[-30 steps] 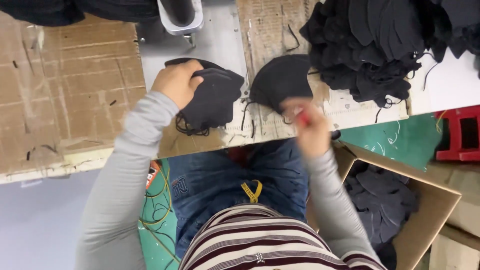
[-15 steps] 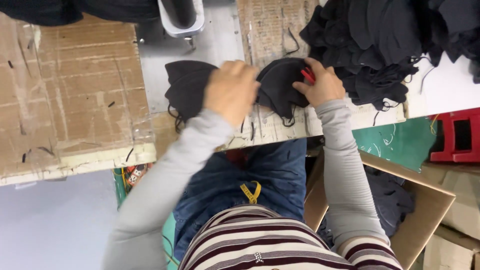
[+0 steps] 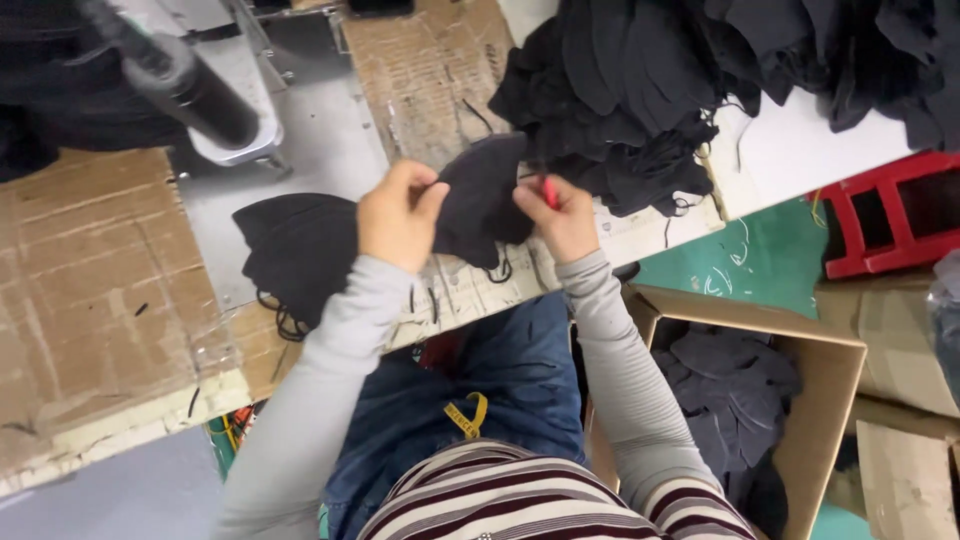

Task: Trimming excess threads from black fabric face masks using a pair of nippers.

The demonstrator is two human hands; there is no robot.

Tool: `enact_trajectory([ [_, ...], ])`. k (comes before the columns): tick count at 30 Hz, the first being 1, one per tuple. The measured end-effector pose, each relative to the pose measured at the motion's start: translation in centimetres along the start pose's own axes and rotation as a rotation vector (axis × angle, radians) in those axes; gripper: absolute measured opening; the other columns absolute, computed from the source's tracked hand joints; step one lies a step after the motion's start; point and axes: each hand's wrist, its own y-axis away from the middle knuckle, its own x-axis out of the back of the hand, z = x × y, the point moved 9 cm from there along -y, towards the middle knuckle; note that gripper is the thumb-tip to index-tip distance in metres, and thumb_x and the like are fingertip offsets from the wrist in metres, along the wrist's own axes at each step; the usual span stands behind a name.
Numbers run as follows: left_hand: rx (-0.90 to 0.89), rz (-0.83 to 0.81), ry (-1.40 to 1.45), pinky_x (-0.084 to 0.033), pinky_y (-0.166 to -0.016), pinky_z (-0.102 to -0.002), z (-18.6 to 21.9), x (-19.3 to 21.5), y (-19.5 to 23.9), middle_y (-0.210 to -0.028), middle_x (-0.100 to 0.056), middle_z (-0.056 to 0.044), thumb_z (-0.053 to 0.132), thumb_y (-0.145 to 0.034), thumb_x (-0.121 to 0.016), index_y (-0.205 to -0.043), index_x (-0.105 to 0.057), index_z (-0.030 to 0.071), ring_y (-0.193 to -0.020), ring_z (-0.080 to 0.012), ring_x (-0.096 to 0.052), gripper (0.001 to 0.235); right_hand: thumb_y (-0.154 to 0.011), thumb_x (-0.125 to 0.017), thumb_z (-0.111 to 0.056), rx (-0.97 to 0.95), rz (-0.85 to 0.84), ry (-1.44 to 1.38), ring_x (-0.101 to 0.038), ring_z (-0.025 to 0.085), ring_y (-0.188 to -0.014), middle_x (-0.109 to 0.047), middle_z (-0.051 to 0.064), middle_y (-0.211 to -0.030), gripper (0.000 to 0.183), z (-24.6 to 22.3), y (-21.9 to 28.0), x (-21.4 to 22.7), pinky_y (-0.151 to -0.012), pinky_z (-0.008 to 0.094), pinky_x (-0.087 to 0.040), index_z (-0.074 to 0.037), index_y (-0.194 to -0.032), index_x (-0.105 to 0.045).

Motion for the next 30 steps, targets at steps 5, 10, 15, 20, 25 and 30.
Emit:
enact_trajectory([
  [5,0.224,-0.075,0.478,-0.055,-0.074,-0.025,-2.4,0.4,0.1,-0.089,-0.074,-0.005,0.006,-0.092,-0.078,-0.099,-0.068,0.001,-0.079,-0.0113,-0.066,0.013,-0.093,-0.076,-0.008,-0.649,-0.251,-0.997,-0.04,0.004,-0.048,-0.05,-0.007,-0.064,0.009,2.1,4.4,-2.0,-0.047,0.022,-0.031,-0.004,-0.09,-0.068],
  [10,0.119,-0.061,0.293,-0.055,-0.074,-0.027,4.5,3.4,0.7,-0.092,-0.073,-0.008,0.006,-0.09,-0.077,-0.103,-0.068,0.001,-0.081,-0.0158,-0.068,0.017,-0.09,-0.077,-0.004,-0.61,-0.342,-0.93,-0.043,0.004,-0.054,-0.054,-0.006,-0.067,0.008,-1.0,6.0,-1.2,-0.05,0.024,-0.033,-0.003,-0.089,-0.069],
  [15,-0.207,-0.024,0.165,-0.055,-0.078,-0.033,12.1,5.1,4.2,-0.102,-0.07,-0.016,0.004,-0.086,-0.076,-0.111,-0.067,-0.001,-0.087,-0.0274,-0.07,0.027,-0.09,-0.081,-0.002,-0.385,-0.277,-0.739,-0.047,0.005,-0.065,-0.055,-0.005,-0.077,0.016,-3.0,6.7,-0.2,-0.058,0.025,-0.036,-0.002,-0.089,-0.065],
  [20,-0.083,-0.158,0.205,-0.056,-0.073,-0.03,11.5,3.6,6.3,-0.1,-0.074,-0.012,0.006,-0.092,-0.075,-0.109,-0.072,0.003,-0.082,-0.0238,-0.073,0.017,-0.093,-0.072,-0.001,-0.638,-0.214,-1.116,-0.041,0.003,-0.051,-0.055,-0.003,-0.067,0.011,-4.6,8.0,-1.3,-0.046,0.021,-0.031,0.001,-0.103,-0.074],
  [25,-0.063,-0.163,0.256,-0.058,-0.074,-0.03,11.7,3.6,6.7,-0.099,-0.074,-0.012,0.003,-0.092,-0.074,-0.108,-0.071,0.002,-0.083,-0.0229,-0.075,0.017,-0.094,-0.068,0.003,-0.519,-0.313,-1.074,-0.051,0.007,-0.061,-0.069,0.007,-0.087,0.023,-6.1,8.5,-1.0,-0.053,0.022,-0.035,0.004,-0.116,-0.073],
  [30,-0.04,-0.229,0.4,-0.059,-0.075,-0.029,12.3,3.2,6.5,-0.097,-0.074,-0.01,0.0,-0.092,-0.072,-0.108,-0.07,0.002,-0.084,-0.0215,-0.077,0.017,-0.097,-0.069,0.005,-0.436,-0.26,-1.057,-0.058,0.009,-0.07,-0.072,0.011,-0.096,0.019,-6.7,8.8,-0.2,-0.058,0.02,-0.039,0.007,-0.115,-0.073],
])
